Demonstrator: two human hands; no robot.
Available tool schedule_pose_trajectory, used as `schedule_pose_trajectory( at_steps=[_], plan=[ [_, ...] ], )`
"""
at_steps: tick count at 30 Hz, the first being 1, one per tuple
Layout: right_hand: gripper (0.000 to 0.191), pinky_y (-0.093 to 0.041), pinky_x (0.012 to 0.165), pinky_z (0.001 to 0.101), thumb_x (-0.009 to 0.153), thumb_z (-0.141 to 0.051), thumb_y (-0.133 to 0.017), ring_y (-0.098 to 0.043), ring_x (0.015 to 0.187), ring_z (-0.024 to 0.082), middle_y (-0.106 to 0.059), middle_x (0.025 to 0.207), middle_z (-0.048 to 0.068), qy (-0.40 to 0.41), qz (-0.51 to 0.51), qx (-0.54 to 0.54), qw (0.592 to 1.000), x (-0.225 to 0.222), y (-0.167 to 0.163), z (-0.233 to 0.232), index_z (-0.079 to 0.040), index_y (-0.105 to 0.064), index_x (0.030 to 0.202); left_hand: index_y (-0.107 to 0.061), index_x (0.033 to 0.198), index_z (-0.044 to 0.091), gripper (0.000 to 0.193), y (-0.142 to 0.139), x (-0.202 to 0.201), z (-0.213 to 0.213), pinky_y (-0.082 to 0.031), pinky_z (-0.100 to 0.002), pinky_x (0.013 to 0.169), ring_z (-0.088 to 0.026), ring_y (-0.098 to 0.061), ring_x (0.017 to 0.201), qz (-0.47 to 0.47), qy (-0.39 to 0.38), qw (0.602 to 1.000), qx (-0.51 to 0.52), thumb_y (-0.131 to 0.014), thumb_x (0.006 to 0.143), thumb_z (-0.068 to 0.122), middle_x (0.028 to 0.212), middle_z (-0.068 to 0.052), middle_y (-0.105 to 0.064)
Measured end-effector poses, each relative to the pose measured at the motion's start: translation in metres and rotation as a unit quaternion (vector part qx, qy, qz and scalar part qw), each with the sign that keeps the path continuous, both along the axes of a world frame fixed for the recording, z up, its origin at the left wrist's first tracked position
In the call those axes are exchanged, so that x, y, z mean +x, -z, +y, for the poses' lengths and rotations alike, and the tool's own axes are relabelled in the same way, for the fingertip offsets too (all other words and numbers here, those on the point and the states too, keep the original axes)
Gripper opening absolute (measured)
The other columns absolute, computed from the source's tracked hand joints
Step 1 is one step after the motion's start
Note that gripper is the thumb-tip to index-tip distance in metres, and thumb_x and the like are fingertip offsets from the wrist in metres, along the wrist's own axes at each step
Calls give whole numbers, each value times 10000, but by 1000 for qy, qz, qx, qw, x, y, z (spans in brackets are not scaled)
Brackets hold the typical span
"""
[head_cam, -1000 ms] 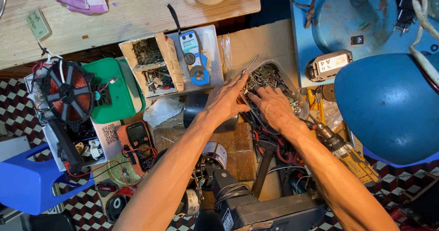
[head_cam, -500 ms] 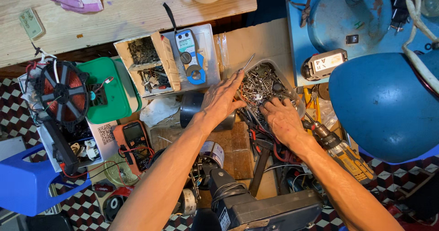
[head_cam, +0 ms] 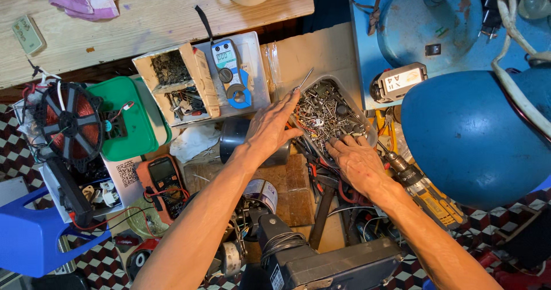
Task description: The person repairs a small electric motor at a cluttered workbench. They unscrew and manipulate the motor housing with a screwdriver, handle its wiring, position the motor against a benchtop drill press, and sort removed screws and small parts into a parts tray.
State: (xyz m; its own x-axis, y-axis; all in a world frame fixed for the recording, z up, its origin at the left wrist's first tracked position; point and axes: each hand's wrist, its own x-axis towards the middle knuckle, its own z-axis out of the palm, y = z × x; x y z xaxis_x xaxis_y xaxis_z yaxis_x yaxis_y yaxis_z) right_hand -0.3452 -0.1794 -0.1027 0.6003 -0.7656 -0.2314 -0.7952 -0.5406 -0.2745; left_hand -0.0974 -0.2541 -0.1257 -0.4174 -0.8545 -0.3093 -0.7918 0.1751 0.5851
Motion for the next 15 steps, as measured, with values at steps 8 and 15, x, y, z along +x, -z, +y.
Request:
schedule_pose_trajectory(
  at_steps=[8,15],
  plan=[
    [549,-452,855,402,791,32,-643,-616,967,273,-717,981,123,175,-42,109,978,13,2,-7,-52,-661,1333,-244,1596,176,1080,5,-4,-1,-373,-498,1135,-312,-419,1436,7,-2,1000,5,-878,740,355,1612,-82,-380],
    [325,-542,606,471,827,12,-662,-702,731,368,-703,1028,224,243,-110,6,964,33,53,-36,-34,-717,1144,-247,1598,169,1080,-2,-4,-1,-403,-437,1133,-300,-430,1439,9,-3,1000,9,-875,738,348,1607,-95,-388]
  ],
)
